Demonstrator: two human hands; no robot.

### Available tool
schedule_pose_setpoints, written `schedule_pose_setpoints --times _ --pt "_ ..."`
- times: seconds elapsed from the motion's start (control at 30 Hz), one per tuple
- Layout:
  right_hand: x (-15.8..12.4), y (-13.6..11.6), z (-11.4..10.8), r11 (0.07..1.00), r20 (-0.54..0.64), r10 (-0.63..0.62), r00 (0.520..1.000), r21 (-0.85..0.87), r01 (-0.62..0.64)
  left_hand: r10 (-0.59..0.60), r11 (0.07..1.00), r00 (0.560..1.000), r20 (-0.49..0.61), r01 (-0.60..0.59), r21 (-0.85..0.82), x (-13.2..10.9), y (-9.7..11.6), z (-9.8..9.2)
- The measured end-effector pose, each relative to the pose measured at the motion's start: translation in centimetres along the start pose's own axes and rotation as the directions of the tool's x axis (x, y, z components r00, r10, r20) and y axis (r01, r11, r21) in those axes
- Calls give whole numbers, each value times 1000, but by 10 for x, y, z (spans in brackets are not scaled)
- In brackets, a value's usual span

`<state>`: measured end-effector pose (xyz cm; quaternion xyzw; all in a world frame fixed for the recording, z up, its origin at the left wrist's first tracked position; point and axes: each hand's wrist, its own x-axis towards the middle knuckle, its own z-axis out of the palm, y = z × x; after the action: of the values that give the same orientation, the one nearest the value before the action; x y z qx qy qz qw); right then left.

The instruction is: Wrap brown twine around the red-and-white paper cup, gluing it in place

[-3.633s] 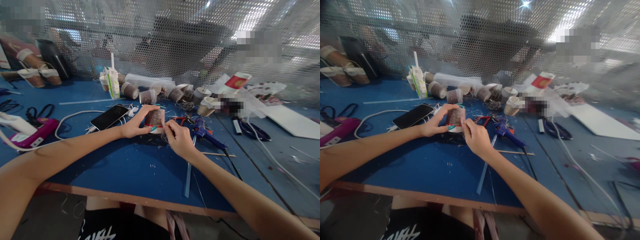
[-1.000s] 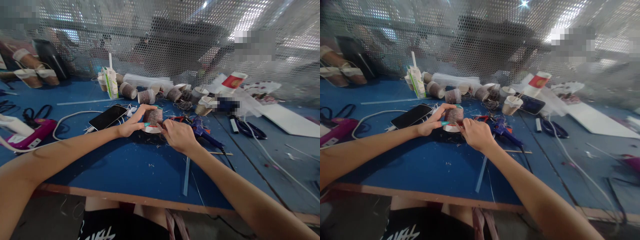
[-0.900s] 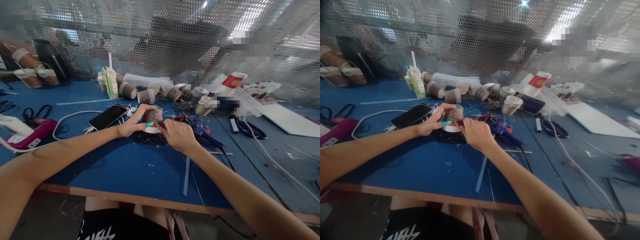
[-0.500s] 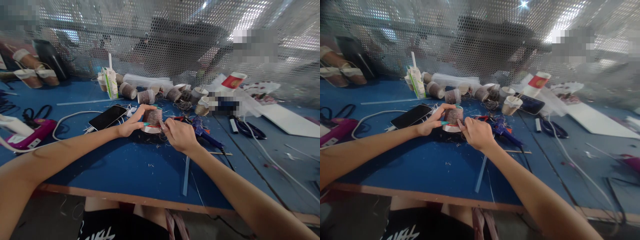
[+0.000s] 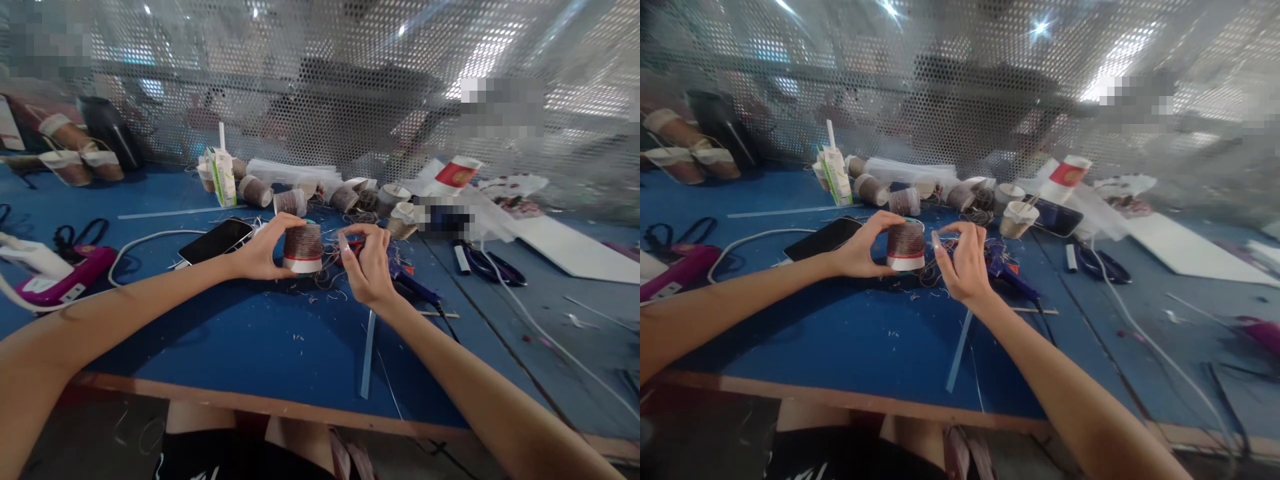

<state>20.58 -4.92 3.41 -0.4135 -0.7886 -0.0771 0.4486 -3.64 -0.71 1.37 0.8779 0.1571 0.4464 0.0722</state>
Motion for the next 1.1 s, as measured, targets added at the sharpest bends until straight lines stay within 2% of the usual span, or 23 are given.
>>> schedule_pose_setpoints --times 0.2,0.3,0.37,0.43,0.5,0.53,0.6,0.67,0.8,0.9,1.0,1.1 --pt "4 19 3 969 -164 221 961 -73 -235 -60 970 973 -222 110 218 -6 -2 6" --pt "7 26 2 944 -198 258 946 -157 -290 -109 948 964 -242 174 266 -6 -2 5" --pt "8 25 0 962 -140 175 975 -186 -199 -91 961 974 -208 140 239 -5 -1 3" --pt "9 18 -2 988 8 14 1000 -156 -13 -9 978 985 -170 44 204 -4 0 2" --pt "8 11 -2 989 183 -122 976 -61 135 86 978 983 -159 -53 201 -4 0 2" --pt "6 8 -1 986 251 -156 955 -10 164 119 973 979 -165 -82 216 -5 0 4" --pt "2 4 3 986 333 -165 928 68 151 151 960 971 -184 -100 262 -7 0 7" --pt "-2 3 8 989 355 -140 924 100 111 137 952 971 -197 -75 296 -10 1 11" --pt "-5 5 13 994 323 -85 943 96 57 -4 952 990 -138 46 301 -12 6 19" --pt "-5 4 14 997 314 -49 948 73 28 -98 955 992 -84 117 271 -11 10 22" --pt "-6 2 16 999 337 -31 941 44 17 -107 970 993 -56 116 212 -9 13 22" --pt "-7 0 17 1000 357 -17 934 11 14 -107 981 991 -86 119 152 -8 12 21"
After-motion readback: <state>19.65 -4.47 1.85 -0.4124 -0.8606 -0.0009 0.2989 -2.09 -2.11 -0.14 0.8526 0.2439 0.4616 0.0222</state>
